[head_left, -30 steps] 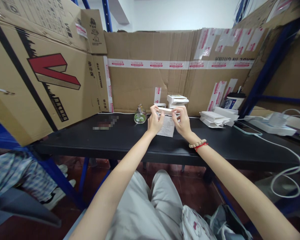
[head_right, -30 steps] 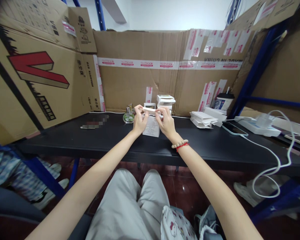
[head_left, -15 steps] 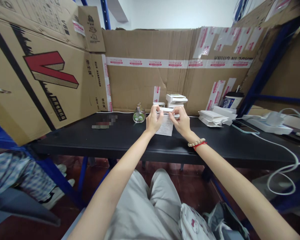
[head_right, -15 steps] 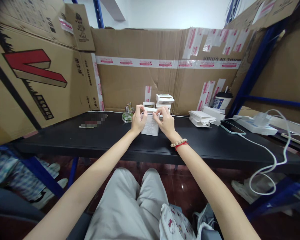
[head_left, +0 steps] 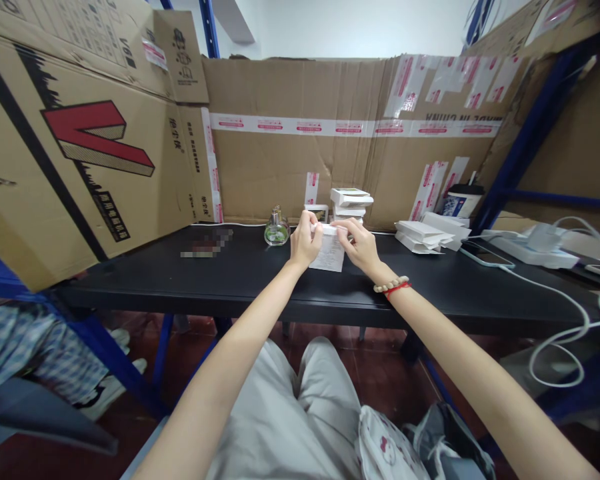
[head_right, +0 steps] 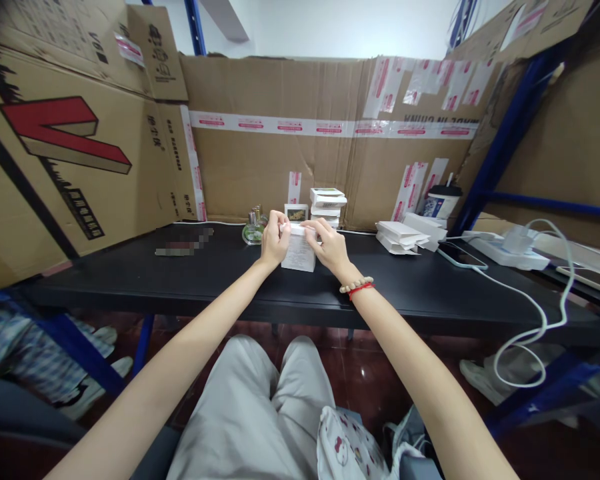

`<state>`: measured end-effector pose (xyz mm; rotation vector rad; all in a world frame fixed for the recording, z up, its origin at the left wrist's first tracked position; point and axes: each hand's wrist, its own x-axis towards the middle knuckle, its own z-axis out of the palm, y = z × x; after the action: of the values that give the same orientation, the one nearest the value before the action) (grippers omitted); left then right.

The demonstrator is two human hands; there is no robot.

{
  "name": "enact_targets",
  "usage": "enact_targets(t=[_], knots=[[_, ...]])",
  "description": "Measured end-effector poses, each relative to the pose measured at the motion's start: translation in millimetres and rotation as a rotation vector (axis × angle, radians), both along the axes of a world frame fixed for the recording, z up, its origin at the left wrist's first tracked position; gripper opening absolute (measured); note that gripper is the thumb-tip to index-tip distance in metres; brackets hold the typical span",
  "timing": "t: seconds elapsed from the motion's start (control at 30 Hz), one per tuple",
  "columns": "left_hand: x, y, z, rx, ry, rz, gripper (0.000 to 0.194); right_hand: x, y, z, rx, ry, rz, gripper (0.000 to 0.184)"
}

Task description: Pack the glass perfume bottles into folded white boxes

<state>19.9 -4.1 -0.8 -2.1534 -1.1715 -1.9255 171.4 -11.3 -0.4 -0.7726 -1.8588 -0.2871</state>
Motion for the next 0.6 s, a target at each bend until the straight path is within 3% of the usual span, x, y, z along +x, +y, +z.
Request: enact_targets(t=[0.2,0.6], knots=[[1.4,-0.6,0.4,-0.004,-0.025,-0.035,0.021,-1.3,1.0,-0.3,-0.013,0.059,0.02,0.037],[2.2,-1.0,2.7,0.035,0.031,-0.003,0.019,-2.1,2.4,-0.5,-0.012,0.059,0.031,0.035]])
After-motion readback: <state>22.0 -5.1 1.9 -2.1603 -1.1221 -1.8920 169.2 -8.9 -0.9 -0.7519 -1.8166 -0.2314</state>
